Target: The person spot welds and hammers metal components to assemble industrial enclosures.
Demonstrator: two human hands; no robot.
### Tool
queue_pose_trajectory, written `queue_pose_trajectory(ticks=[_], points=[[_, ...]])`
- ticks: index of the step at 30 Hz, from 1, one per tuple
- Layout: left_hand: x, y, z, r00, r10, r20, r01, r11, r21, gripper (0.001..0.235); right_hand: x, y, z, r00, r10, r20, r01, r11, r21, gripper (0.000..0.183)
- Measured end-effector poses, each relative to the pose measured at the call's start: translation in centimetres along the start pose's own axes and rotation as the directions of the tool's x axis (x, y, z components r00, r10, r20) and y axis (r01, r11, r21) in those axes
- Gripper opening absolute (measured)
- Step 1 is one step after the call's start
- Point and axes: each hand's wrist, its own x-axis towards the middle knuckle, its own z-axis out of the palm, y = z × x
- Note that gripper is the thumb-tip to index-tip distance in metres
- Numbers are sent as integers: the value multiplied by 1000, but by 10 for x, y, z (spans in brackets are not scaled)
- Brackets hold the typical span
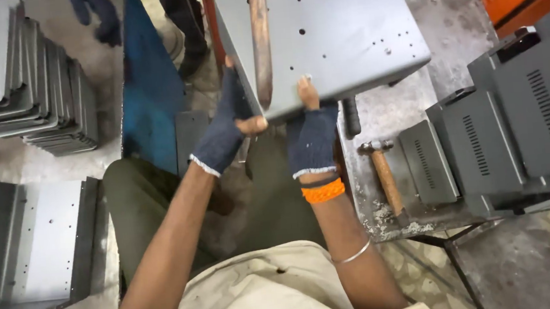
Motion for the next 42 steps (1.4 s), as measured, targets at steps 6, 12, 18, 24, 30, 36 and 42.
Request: queue_pose_trajectory(ticks=[6, 12, 18, 24, 30, 36, 42], points=[[-9, -14, 6, 983, 119, 137, -91, 977, -190, 129, -11, -18, -15, 986, -100, 132, 88, 991, 99, 37], [-20, -5, -4, 977, -116, -181, 68, 966, -249, 73, -11, -34, -68, 996, -16, 89, 18, 1000, -15, 39], [-25, 83, 7, 981, 98, -169, -62, 977, 205, 59, 0, -76, -60, 968, 160, 192, -119, 970, -211, 60], [-18, 64, 15, 980, 108, -168, -84, 986, 142, 54, 29, -94, -69, 948, 249, 197, -173, 926, -335, 66], [-10, 24, 22, 941, 91, -326, -59, 993, 106, 51, 48, -97, -76, 941, 268, 209, -161, 893, -419, 64], [-10, 19, 26, 922, 149, -358, -103, 984, 143, 46, 54, -97, -82, 956, 237, 172, -138, 883, -448, 61], [-13, 29, 28, 935, 137, -326, -102, 987, 120, 49, 46, -98, -72, 963, 204, 177, -88, 856, -510, 63]])
